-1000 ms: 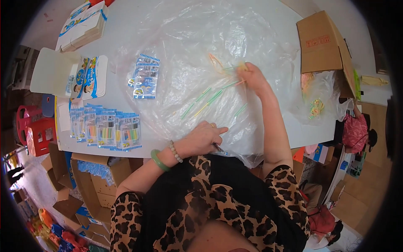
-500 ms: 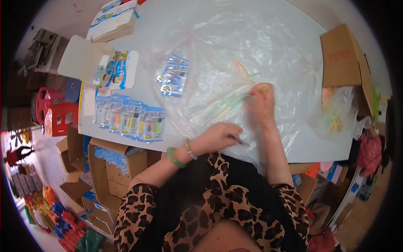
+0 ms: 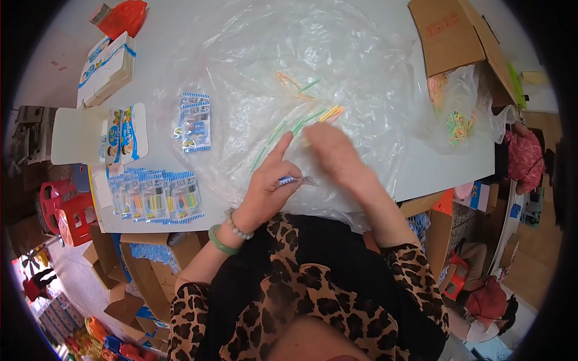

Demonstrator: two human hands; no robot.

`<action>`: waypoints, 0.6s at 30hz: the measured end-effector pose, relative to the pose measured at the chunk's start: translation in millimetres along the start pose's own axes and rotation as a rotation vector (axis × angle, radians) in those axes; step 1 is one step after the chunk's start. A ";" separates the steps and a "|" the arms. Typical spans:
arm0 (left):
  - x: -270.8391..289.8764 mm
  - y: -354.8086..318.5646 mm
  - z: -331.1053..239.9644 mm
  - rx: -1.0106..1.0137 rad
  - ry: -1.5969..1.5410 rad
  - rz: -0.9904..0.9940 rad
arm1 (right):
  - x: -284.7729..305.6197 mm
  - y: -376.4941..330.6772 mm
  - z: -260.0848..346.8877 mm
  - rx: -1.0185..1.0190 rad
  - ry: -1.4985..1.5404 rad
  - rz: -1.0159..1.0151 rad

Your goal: Packaging small toy parts into plastic bags and organizing them into boxes on a workbench.

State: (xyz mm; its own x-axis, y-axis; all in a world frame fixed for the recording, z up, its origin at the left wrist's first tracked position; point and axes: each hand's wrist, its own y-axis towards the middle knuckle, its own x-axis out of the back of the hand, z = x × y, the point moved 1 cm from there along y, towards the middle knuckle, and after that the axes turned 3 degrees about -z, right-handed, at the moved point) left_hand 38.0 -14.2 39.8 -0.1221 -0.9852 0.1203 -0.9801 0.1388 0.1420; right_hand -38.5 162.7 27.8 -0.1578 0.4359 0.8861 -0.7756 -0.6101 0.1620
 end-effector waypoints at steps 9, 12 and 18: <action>-5.8 -10.7 38.8 0.134 0.032 0.311 | 15.6 20.3 -70.6 -0.169 -0.339 0.109; -5.3 -12.1 42.0 0.218 -0.078 0.256 | 20.5 15.2 -90.4 -0.240 -0.116 -0.171; 6.3 -3.6 25.8 0.457 -0.412 0.009 | 28.0 16.0 -47.8 -0.505 0.835 -0.275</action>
State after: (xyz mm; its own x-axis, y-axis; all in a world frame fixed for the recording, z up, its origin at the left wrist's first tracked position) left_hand 36.7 -23.5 14.6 -0.0916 -0.9547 -0.2832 -0.9355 0.1800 -0.3042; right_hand -84.5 196.8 34.5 -0.1614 0.9603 0.2273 -0.9866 -0.1518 -0.0593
